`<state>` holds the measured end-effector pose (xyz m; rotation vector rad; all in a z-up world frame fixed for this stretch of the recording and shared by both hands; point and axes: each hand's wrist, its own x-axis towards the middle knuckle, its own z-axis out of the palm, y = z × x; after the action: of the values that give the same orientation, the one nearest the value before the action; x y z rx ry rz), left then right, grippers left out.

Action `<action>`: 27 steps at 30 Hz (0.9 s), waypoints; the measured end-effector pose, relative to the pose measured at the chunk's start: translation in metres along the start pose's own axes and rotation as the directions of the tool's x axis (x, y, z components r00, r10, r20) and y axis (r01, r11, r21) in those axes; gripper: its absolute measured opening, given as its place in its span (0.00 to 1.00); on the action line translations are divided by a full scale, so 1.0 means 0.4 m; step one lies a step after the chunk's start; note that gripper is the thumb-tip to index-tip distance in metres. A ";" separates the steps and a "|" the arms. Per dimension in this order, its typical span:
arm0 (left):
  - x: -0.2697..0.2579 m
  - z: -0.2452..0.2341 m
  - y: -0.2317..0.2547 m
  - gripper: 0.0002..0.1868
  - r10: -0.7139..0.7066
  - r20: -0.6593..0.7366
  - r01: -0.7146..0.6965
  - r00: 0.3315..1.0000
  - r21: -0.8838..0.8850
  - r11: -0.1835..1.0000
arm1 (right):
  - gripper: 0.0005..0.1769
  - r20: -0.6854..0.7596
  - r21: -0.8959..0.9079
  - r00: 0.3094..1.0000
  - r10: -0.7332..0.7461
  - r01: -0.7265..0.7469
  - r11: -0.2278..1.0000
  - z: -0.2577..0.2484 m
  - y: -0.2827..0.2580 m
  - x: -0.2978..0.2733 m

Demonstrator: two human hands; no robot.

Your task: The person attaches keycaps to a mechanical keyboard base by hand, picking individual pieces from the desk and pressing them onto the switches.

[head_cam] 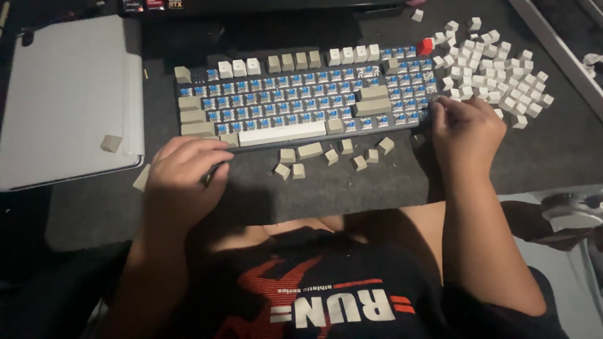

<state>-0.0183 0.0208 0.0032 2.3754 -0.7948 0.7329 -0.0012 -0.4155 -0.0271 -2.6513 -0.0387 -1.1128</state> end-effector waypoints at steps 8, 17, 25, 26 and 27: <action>0.014 0.012 -0.007 0.09 -0.031 0.013 0.030 0.999 0.018 0.999 | 0.04 0.008 0.008 0.998 0.056 -0.056 0.998 -0.007 -0.012 0.008; 0.013 0.030 -0.024 0.07 -0.055 0.010 0.054 0.998 0.051 0.997 | 0.15 0.099 0.091 0.958 0.270 -0.279 0.956 -0.031 -0.017 0.019; 0.009 0.033 -0.030 0.06 -0.063 0.017 0.063 0.998 0.041 0.997 | 0.05 0.074 0.026 0.984 0.162 -0.164 0.986 -0.007 -0.015 0.029; 0.008 0.035 -0.032 0.06 -0.062 0.021 0.061 0.998 0.048 0.997 | 0.05 0.074 0.026 0.984 0.161 -0.163 0.986 -0.006 -0.014 0.028; 0.007 0.036 -0.033 0.06 -0.061 0.025 0.060 0.998 0.054 0.997 | 0.05 0.070 -0.002 0.988 0.135 -0.135 0.991 -0.007 -0.014 0.027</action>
<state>-0.0032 0.0200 -0.0094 2.4507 -0.7190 0.7068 0.0039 -0.4118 -0.0165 -2.6451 0.1236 -0.9761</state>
